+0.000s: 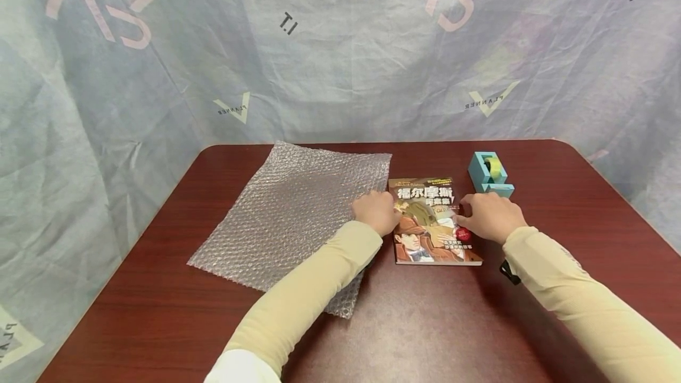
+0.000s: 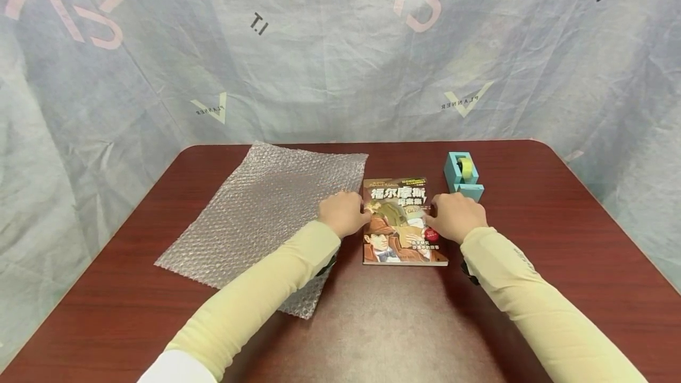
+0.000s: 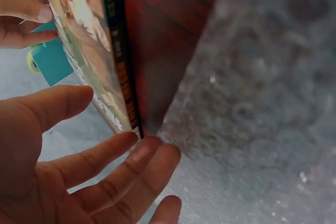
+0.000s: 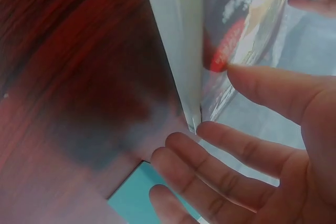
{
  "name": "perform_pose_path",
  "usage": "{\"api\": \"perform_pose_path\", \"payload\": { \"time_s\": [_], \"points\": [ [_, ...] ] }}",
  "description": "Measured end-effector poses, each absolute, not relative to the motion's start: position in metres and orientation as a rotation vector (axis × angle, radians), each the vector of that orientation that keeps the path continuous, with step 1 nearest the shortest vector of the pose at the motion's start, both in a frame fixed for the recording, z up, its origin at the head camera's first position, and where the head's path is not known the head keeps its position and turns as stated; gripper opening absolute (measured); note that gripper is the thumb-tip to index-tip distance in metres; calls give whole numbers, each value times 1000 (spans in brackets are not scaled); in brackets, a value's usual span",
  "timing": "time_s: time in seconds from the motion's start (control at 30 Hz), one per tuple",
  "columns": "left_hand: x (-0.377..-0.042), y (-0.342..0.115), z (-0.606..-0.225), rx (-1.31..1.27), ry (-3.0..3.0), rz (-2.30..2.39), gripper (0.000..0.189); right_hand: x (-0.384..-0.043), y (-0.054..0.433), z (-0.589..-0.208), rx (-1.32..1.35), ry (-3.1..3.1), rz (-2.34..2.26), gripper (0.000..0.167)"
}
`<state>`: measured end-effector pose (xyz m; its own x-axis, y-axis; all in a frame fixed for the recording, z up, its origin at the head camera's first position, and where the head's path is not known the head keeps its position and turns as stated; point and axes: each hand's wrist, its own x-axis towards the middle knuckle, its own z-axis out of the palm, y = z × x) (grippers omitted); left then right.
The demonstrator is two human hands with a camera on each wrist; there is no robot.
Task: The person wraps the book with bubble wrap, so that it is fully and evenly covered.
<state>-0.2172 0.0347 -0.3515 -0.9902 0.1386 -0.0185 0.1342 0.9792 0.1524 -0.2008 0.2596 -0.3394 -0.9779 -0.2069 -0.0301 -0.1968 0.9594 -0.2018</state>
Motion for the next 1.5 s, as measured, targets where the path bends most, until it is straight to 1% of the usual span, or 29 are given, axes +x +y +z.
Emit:
{"api": "perform_pose_path", "payload": {
  "time_s": [0.3, 0.37, 0.5, 0.57, 0.63, 0.7, 0.8, 0.87, 0.93, 1.03, 1.07, 1.13, 1.2, 1.37, 1.5],
  "points": [
    [-220, 41, -358, 140, 3076, 218, 28, -203, 259, -342, -319, 3011, -289, 45],
    [-221, 43, -358, 132, 3074, 223, 29, -203, 260, -342, -326, 2995, -287, 42],
    [-224, 44, -359, 129, 3058, 249, 35, -204, 261, -340, -392, 2973, -280, 27],
    [-227, 43, -359, 131, 3047, 291, 37, -205, 261, -339, -439, 2978, -280, 27],
    [-230, 40, -359, 130, 3033, 351, 34, -206, 260, -339, -480, 2984, -279, 30],
    [-231, 37, -358, 111, 3017, 432, 35, -207, 258, -339, -503, 2987, -270, 31],
    [-232, 32, -357, 72, 2983, 579, 43, -209, 256, -338, -508, 2978, -252, 30],
    [-232, 30, -357, 54, 2945, 705, 46, -209, 256, -338, -499, 2973, -250, 30],
    [-231, 28, -356, 47, 2906, 844, 38, -209, 257, -338, -496, 2972, -255, 31],
    [-229, 26, -353, 35, 2851, 1018, 15, -208, 258, -338, -499, 2973, -276, 33],
    [-228, 25, -352, 29, 2834, 1069, 14, -208, 258, -339, -501, 2974, -282, 33],
    [-227, 26, -351, 10, 2810, 1158, 24, -207, 259, -339, -501, 2977, -293, 35],
    [-227, 27, -351, -11, 2746, 1298, 29, -207, 259, -340, -493, 2977, -301, 36],
    [-226, 35, -353, -28, 2402, 1758, 34, -206, 260, -343, -471, 2972, -331, 40],
    [-226, 41, -351, 21, 2354, 1781, 37, -206, 262, -344, -467, 2955, -370, 39]
  ]
}}
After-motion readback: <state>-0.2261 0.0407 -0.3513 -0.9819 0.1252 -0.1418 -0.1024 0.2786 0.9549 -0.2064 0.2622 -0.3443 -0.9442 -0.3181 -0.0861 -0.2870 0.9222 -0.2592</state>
